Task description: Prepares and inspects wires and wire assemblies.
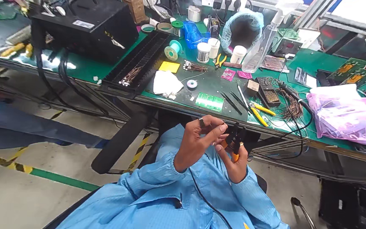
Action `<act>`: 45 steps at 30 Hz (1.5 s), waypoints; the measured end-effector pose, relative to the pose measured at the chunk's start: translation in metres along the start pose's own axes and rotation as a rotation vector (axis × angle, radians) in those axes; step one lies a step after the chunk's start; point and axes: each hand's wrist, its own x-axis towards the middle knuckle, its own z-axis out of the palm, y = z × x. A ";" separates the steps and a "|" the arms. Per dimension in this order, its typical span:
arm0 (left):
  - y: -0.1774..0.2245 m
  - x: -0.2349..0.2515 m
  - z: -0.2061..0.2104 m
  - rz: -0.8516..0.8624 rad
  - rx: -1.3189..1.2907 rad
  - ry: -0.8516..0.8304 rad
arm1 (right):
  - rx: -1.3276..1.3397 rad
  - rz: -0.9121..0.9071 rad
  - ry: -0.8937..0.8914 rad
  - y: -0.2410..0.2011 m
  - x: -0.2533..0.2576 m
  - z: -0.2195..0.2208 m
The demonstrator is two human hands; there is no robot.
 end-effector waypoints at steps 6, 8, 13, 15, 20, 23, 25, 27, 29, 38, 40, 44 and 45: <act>0.008 -0.005 -0.003 0.116 0.490 -0.182 | -0.126 -0.069 -0.012 -0.006 0.000 -0.004; 0.006 -0.005 -0.003 0.094 0.509 -0.226 | -0.134 -0.083 -0.028 -0.009 0.000 -0.005; 0.002 -0.002 -0.002 0.077 0.459 -0.232 | -0.207 -0.109 -0.025 -0.009 -0.001 -0.007; 0.001 -0.001 -0.001 0.085 0.453 -0.226 | -0.240 -0.109 -0.012 -0.010 -0.001 -0.007; -0.001 -0.001 0.000 0.095 0.503 -0.216 | -0.308 -0.087 0.011 -0.008 -0.003 -0.006; -0.002 -0.001 0.000 0.099 0.532 -0.223 | -0.348 -0.069 0.019 -0.006 -0.004 -0.005; -0.003 0.000 0.000 0.096 0.548 -0.222 | -0.369 -0.058 0.022 -0.006 -0.004 -0.005; -0.004 0.001 -0.001 0.102 0.561 -0.222 | -0.390 -0.045 0.020 -0.005 -0.004 -0.004; -0.006 0.001 -0.002 0.106 0.578 -0.224 | -0.410 -0.034 0.017 -0.004 -0.004 -0.003; -0.012 0.005 -0.007 0.055 0.605 -0.247 | -0.392 0.025 0.007 0.004 -0.007 -0.002; -0.015 0.006 -0.007 0.060 0.589 -0.248 | -0.335 0.032 0.007 0.006 -0.006 -0.002; -0.023 0.007 -0.008 0.048 0.479 -0.265 | -0.153 0.048 -0.014 0.008 -0.004 -0.008; -0.025 0.007 -0.009 0.052 0.435 -0.272 | -0.125 0.066 -0.005 0.008 -0.003 -0.008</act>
